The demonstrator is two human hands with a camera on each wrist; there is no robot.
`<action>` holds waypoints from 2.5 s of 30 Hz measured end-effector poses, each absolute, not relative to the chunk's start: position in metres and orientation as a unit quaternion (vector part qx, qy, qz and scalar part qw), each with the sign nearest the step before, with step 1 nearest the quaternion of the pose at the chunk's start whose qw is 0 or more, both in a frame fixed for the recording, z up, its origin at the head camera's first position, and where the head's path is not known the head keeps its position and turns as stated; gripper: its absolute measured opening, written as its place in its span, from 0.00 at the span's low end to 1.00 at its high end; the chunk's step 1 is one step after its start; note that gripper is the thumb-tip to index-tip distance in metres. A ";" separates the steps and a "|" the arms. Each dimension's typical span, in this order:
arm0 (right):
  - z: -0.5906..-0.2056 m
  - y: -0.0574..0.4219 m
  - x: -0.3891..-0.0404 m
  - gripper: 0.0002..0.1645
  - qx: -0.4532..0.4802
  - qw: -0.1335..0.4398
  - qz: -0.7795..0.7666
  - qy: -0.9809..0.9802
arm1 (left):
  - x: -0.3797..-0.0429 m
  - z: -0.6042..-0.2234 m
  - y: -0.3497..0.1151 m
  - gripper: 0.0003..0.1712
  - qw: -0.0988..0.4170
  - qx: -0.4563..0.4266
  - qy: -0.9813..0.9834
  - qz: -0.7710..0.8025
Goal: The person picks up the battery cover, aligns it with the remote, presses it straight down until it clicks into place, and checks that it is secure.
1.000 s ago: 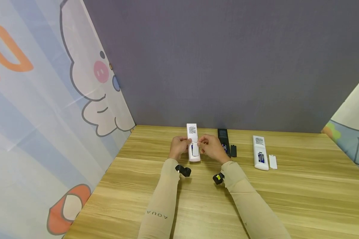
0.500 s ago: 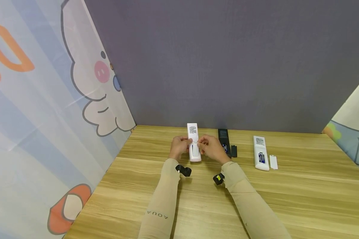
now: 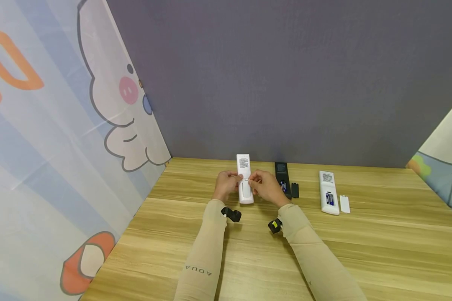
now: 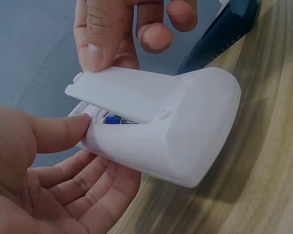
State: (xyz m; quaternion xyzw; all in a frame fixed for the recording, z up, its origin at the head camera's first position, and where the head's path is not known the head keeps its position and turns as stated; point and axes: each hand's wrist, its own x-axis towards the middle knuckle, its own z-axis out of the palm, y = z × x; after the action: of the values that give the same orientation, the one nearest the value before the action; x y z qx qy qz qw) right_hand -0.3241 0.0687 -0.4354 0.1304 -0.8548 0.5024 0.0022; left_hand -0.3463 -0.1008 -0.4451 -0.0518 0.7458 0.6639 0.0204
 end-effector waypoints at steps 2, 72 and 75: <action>-0.436 0.068 -0.324 0.03 0.130 0.007 0.500 -0.856 | -0.346 -0.445 -0.101 0.19 0.022 -0.051 0.744 0.665; -0.431 0.066 -0.321 0.04 0.046 -0.011 0.507 -0.861 | -0.346 -0.437 -0.106 0.22 0.070 -0.001 0.744 0.665; -0.431 0.067 -0.321 0.04 0.045 -0.012 0.505 -0.862 | -0.346 -0.436 -0.108 0.26 0.088 0.011 0.744 0.662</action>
State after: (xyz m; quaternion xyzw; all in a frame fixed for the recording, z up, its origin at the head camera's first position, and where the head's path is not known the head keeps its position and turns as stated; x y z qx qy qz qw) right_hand -0.3213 0.0671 -0.4308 0.0448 -0.8617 0.5053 -0.0119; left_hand -0.3459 -0.1077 -0.4363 0.0112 0.7441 0.6621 0.0881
